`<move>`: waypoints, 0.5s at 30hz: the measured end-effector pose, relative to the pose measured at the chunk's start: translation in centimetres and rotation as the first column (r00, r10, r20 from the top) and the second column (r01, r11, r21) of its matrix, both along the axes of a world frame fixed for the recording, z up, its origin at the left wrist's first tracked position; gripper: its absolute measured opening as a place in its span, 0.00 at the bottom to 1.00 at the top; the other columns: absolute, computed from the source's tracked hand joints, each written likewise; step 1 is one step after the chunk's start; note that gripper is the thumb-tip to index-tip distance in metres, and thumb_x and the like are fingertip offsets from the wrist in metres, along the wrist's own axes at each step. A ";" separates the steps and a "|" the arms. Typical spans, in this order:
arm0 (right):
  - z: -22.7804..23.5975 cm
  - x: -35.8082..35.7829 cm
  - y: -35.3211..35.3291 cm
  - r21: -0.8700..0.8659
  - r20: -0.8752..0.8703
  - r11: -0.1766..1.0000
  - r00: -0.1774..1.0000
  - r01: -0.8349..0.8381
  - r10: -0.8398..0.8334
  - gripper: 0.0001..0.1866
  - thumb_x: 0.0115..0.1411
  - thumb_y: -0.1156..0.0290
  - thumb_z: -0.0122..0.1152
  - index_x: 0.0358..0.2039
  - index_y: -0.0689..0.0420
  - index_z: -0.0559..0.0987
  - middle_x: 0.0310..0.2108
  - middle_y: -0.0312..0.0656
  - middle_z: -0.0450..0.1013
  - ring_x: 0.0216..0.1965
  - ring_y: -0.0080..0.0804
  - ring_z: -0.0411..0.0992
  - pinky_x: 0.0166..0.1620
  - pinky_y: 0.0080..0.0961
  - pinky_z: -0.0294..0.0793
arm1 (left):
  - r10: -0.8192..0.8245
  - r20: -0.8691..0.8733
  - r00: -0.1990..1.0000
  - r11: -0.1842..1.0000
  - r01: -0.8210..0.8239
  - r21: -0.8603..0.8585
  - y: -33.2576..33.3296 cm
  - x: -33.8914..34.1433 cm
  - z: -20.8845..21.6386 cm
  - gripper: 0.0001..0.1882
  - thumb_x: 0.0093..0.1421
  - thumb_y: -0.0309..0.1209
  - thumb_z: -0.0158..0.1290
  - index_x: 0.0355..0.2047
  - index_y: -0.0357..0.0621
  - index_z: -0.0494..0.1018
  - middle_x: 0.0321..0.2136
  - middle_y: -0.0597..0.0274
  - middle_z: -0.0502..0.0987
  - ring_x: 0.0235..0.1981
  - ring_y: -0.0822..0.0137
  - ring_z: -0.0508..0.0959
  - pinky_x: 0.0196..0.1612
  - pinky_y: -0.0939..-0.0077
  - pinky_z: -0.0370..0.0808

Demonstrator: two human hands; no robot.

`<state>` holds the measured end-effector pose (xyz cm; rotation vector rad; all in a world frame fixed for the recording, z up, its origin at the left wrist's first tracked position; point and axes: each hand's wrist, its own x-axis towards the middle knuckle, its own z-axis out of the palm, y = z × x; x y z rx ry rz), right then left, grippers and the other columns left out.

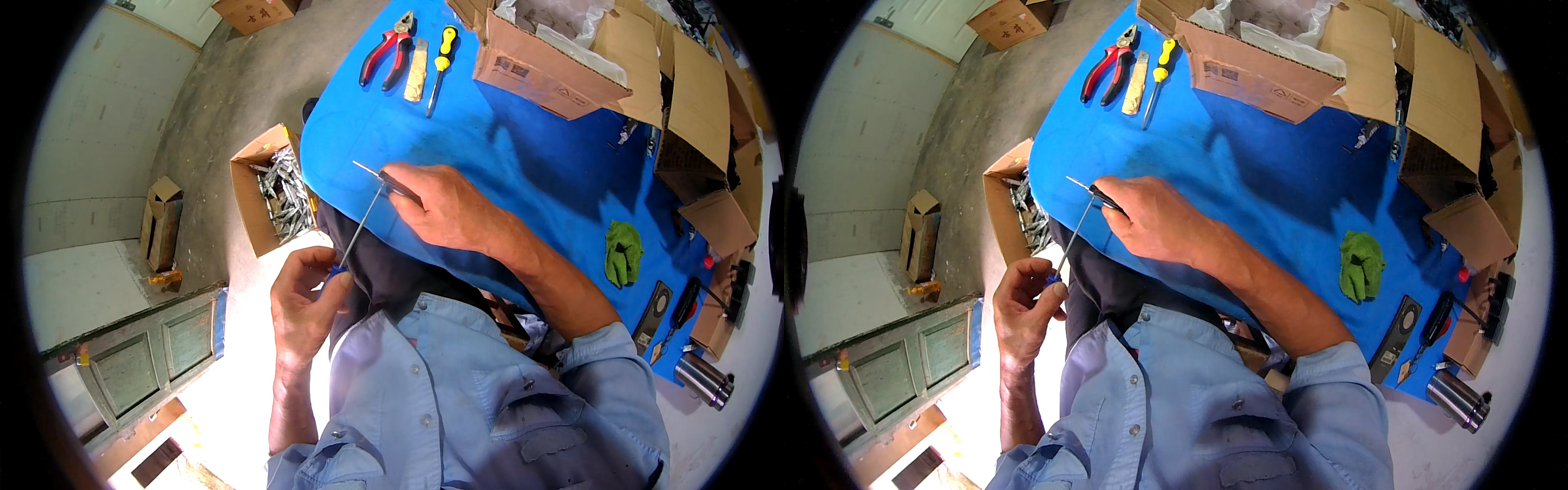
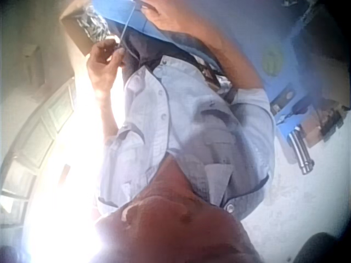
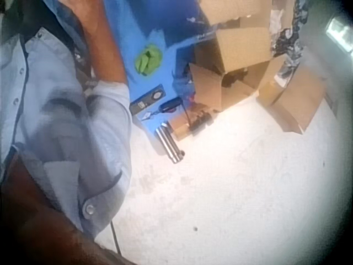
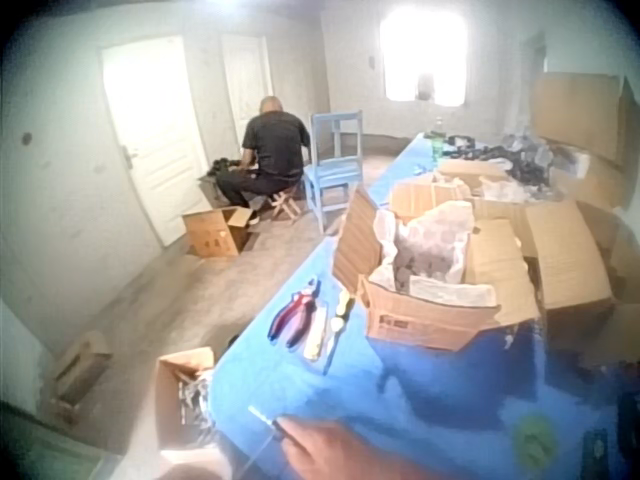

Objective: The person uses a screwdriver to pick up metal screws from a cardboard box and inserts them into a black plastic component held in their other hand. They repeat this process multiple times, retrieving screws from the box and placing them into the component on a blue workbench.

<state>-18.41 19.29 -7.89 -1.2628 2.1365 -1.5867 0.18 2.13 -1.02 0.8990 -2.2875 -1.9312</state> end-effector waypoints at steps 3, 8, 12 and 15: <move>0.1 0.0 0.0 0.003 0.011 1.000 1.000 -0.001 0.001 0.08 0.64 0.78 0.58 0.42 0.64 0.73 0.30 0.59 0.73 0.33 0.63 0.73 0.33 0.48 0.72 | -0.008 0.031 0.999 1.000 0.008 0.004 -0.3 0.2 0.1 0.15 0.67 0.28 0.59 0.51 0.32 0.74 0.38 0.58 0.82 0.35 0.73 0.82 0.34 0.80 0.79; 0.0 0.0 0.1 0.002 0.016 1.000 1.000 -0.001 0.001 0.08 0.64 0.78 0.58 0.42 0.64 0.73 0.30 0.59 0.73 0.33 0.63 0.73 0.33 0.48 0.72 | -0.032 0.034 0.999 0.996 0.029 0.086 -0.6 -0.1 0.3 0.16 0.70 0.31 0.56 0.53 0.32 0.74 0.37 0.57 0.83 0.33 0.73 0.82 0.34 0.79 0.79; 0.1 0.0 0.1 0.021 0.009 1.000 1.000 -0.014 0.014 0.08 0.64 0.78 0.58 0.42 0.64 0.73 0.29 0.59 0.73 0.33 0.63 0.73 0.32 0.48 0.71 | -0.007 0.071 0.997 0.983 -0.006 0.186 -0.7 -0.4 0.7 0.17 0.69 0.29 0.57 0.55 0.32 0.74 0.37 0.57 0.82 0.31 0.73 0.82 0.31 0.81 0.78; -0.1 0.0 0.1 0.021 0.012 1.000 1.000 -0.008 0.008 0.07 0.64 0.77 0.58 0.42 0.64 0.73 0.29 0.59 0.73 0.32 0.63 0.73 0.32 0.48 0.71 | -0.015 0.072 0.997 0.998 0.011 0.065 -0.4 -0.4 0.6 0.18 0.67 0.27 0.58 0.54 0.32 0.73 0.37 0.57 0.82 0.31 0.73 0.81 0.29 0.82 0.78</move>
